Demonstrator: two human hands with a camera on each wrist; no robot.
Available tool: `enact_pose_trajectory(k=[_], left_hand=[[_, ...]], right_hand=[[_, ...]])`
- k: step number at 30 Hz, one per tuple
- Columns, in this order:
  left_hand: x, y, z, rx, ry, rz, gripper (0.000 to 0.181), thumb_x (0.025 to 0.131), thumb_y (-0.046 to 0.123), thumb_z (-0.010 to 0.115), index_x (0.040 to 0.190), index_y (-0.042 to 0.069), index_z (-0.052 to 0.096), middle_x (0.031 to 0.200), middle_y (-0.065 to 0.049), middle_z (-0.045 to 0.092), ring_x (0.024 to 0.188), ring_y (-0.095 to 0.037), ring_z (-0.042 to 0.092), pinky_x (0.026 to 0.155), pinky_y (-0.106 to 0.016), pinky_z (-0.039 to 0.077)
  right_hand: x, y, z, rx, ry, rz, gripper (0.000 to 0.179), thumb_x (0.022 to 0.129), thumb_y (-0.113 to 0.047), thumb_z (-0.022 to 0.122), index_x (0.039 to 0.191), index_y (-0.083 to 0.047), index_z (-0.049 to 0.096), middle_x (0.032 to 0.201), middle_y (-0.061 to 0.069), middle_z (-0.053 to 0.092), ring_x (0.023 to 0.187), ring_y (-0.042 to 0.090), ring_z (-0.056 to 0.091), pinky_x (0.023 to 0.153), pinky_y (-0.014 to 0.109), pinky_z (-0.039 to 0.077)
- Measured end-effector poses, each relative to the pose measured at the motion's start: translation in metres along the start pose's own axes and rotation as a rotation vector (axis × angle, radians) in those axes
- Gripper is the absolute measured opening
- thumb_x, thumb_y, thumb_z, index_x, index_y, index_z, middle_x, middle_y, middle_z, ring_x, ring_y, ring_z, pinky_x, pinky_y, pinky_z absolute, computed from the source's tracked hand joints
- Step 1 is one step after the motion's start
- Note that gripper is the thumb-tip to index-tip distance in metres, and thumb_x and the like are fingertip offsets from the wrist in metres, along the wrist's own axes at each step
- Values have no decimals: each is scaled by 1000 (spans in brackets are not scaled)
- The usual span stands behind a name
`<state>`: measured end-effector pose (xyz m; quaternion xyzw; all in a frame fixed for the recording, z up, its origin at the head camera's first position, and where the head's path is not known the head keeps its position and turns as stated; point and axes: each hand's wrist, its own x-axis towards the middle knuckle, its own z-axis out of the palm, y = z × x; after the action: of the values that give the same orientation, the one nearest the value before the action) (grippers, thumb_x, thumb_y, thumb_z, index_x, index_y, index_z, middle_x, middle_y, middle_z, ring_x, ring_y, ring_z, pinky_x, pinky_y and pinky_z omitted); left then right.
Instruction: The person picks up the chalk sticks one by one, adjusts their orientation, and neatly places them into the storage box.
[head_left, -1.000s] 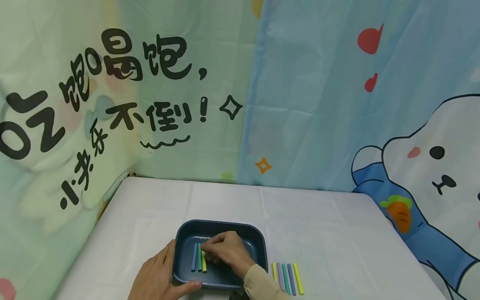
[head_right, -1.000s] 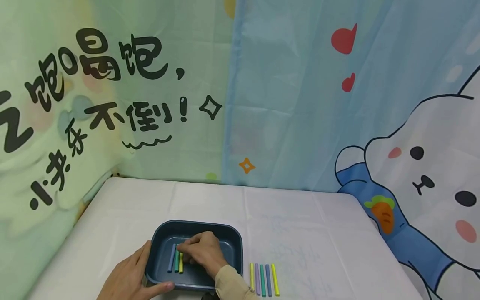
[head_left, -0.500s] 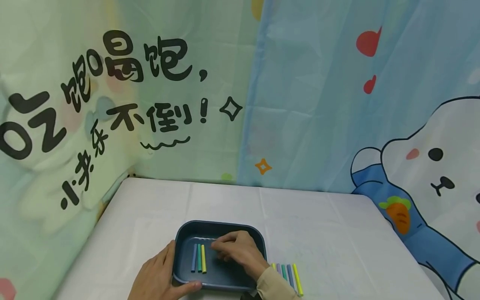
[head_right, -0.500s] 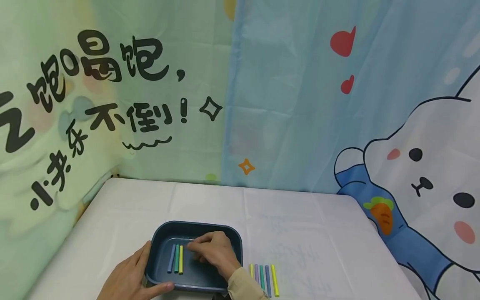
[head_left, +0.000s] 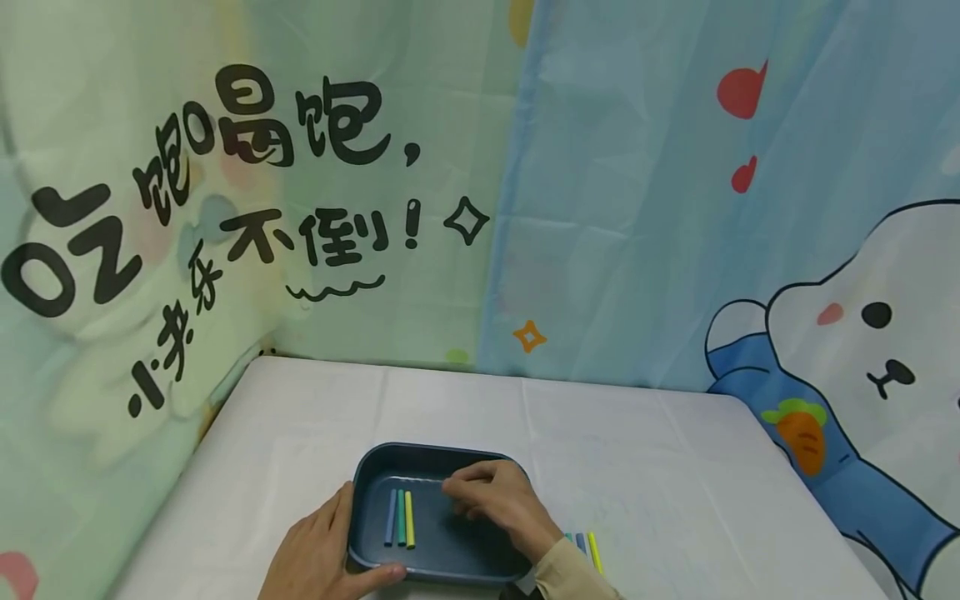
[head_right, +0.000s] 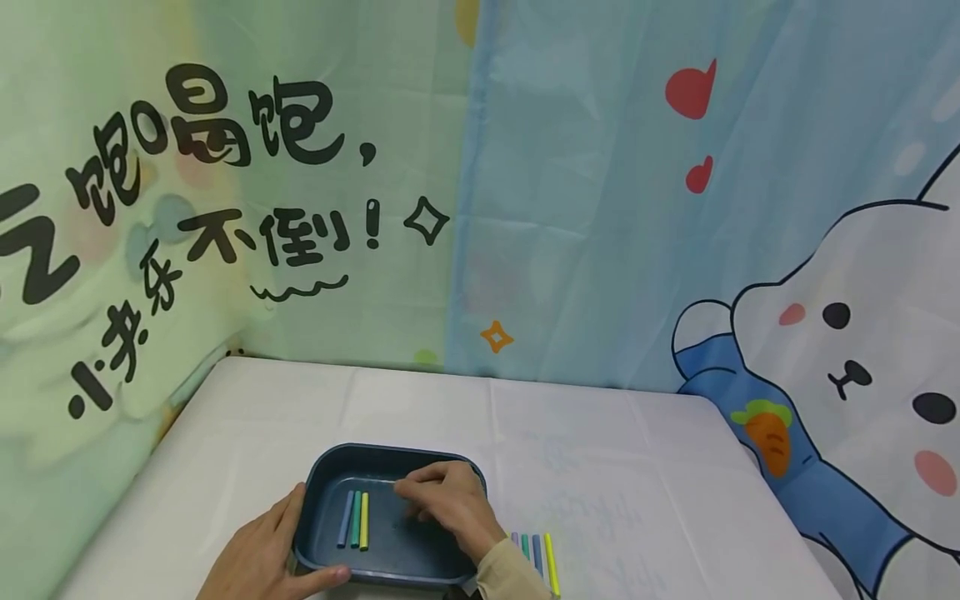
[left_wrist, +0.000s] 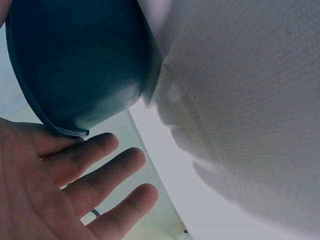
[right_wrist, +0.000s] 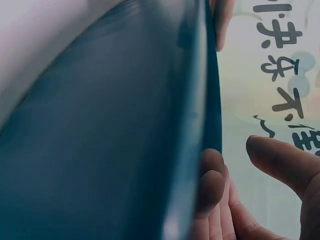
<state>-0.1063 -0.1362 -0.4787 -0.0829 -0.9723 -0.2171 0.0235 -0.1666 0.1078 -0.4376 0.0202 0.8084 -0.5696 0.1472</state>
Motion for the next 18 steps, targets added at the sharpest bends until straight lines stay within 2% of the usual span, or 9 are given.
enact_pose_trajectory(k=[11,18], left_hand=[[0,0,1,3,2,-9,130,66,96,55,153,1,38,142,-15,56,116,-30,63,94,-47,54],[-2,0,2,1,-3,-13,130,66,95,55,154,1,37,143,-16,55,118,-32,62,96,-49,53]], right_hand=[[-6,2,-14,20,-3,-11,39,87,-30,80,110,2,73,97,11,74,83,26,71,74,43,59],[-12,-1,-23,11,2,15,47,86,-39,81,112,-1,73,100,12,74,87,27,71,78,44,58]])
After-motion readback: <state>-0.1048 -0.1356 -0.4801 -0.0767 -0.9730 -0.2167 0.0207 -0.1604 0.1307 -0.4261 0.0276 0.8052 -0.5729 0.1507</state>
